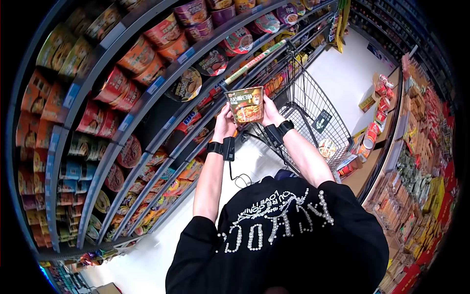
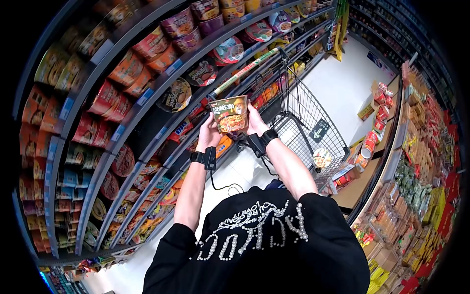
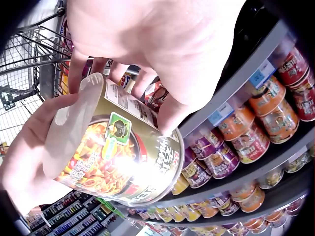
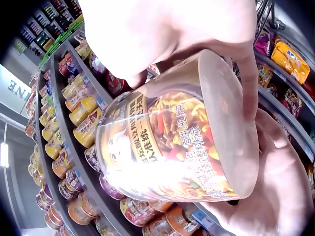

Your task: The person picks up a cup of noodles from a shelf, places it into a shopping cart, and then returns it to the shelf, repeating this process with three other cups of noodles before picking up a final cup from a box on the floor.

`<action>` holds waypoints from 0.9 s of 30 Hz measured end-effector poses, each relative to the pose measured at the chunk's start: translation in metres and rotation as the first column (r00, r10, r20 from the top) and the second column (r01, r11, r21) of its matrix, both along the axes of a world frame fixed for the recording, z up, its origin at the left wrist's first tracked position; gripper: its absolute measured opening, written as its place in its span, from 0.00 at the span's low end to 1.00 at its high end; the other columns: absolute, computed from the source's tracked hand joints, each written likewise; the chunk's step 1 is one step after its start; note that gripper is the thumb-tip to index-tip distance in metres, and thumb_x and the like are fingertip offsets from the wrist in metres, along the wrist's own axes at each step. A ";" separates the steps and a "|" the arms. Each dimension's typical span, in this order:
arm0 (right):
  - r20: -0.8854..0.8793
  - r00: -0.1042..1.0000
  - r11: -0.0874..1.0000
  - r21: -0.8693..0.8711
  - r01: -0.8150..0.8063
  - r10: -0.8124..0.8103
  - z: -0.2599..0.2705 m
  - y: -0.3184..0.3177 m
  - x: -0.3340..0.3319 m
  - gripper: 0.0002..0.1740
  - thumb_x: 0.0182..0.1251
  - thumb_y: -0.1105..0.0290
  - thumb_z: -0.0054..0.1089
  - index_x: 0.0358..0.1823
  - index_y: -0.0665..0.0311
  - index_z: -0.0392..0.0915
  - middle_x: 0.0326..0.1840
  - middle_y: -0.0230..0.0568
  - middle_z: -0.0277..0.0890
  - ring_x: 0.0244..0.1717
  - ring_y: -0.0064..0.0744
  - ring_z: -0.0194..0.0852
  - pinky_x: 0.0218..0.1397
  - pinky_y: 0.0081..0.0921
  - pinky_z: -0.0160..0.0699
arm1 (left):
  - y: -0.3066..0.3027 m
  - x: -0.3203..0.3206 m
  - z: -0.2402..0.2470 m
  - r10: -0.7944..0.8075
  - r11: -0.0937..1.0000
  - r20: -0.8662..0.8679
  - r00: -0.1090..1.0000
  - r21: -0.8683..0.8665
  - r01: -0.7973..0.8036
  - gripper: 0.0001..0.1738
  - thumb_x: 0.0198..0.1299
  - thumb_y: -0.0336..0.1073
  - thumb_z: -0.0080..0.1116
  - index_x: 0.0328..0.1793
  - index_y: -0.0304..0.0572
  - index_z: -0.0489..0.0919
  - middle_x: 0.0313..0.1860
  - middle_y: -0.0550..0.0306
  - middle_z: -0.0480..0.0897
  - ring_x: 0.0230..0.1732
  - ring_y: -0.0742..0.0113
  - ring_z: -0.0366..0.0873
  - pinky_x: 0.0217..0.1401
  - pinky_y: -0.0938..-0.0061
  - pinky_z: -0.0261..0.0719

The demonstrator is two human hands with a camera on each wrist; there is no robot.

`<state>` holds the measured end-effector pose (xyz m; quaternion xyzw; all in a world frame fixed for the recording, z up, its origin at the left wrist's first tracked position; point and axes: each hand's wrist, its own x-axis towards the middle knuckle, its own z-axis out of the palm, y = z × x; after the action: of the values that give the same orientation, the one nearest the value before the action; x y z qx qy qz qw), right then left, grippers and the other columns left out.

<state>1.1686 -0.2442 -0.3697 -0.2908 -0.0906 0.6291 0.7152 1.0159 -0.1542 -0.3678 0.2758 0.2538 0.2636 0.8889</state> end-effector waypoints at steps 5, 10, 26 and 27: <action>-0.008 1.000 1.000 0.019 -0.012 0.012 0.002 0.002 -0.015 0.34 0.70 0.41 0.23 0.62 0.59 0.64 0.59 0.41 0.69 0.57 0.39 0.71 0.55 0.42 0.75 | -0.007 -0.017 0.011 0.000 0.999 0.021 1.000 0.039 -0.001 0.18 0.64 0.48 0.49 0.53 0.48 0.75 0.49 0.59 0.80 0.50 0.66 0.74 0.53 0.68 0.70; 0.002 0.999 0.999 0.032 -0.034 0.033 0.000 0.004 -0.027 0.34 0.70 0.40 0.24 0.61 0.58 0.65 0.58 0.40 0.70 0.56 0.39 0.72 0.52 0.44 0.77 | -0.005 -0.033 0.009 0.023 1.000 0.011 1.000 0.019 -0.023 0.17 0.63 0.48 0.50 0.52 0.48 0.75 0.48 0.59 0.80 0.49 0.67 0.74 0.51 0.69 0.71; 0.064 0.996 0.991 0.119 -0.063 0.056 0.031 0.025 -0.043 0.27 0.72 0.55 0.24 0.60 0.65 0.63 0.58 0.47 0.69 0.57 0.44 0.70 0.61 0.44 0.69 | 0.024 -0.053 0.028 -0.036 0.976 -0.080 0.996 0.209 0.052 0.21 0.62 0.53 0.50 0.55 0.51 0.73 0.51 0.59 0.78 0.47 0.66 0.74 0.53 0.68 0.70; 0.086 0.996 0.993 0.118 -0.029 0.019 0.037 0.036 -0.037 0.28 0.72 0.54 0.24 0.60 0.65 0.63 0.58 0.46 0.69 0.57 0.43 0.70 0.60 0.44 0.70 | 0.020 -0.053 0.058 0.013 0.968 -0.129 0.992 0.249 0.019 0.17 0.62 0.54 0.50 0.50 0.55 0.73 0.39 0.66 0.79 0.38 0.74 0.73 0.49 0.72 0.70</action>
<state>1.1317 -0.2080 -0.3323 -0.2731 -0.1618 0.6183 0.7190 0.9634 -0.1342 -0.3097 0.4024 0.2755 0.2736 0.8290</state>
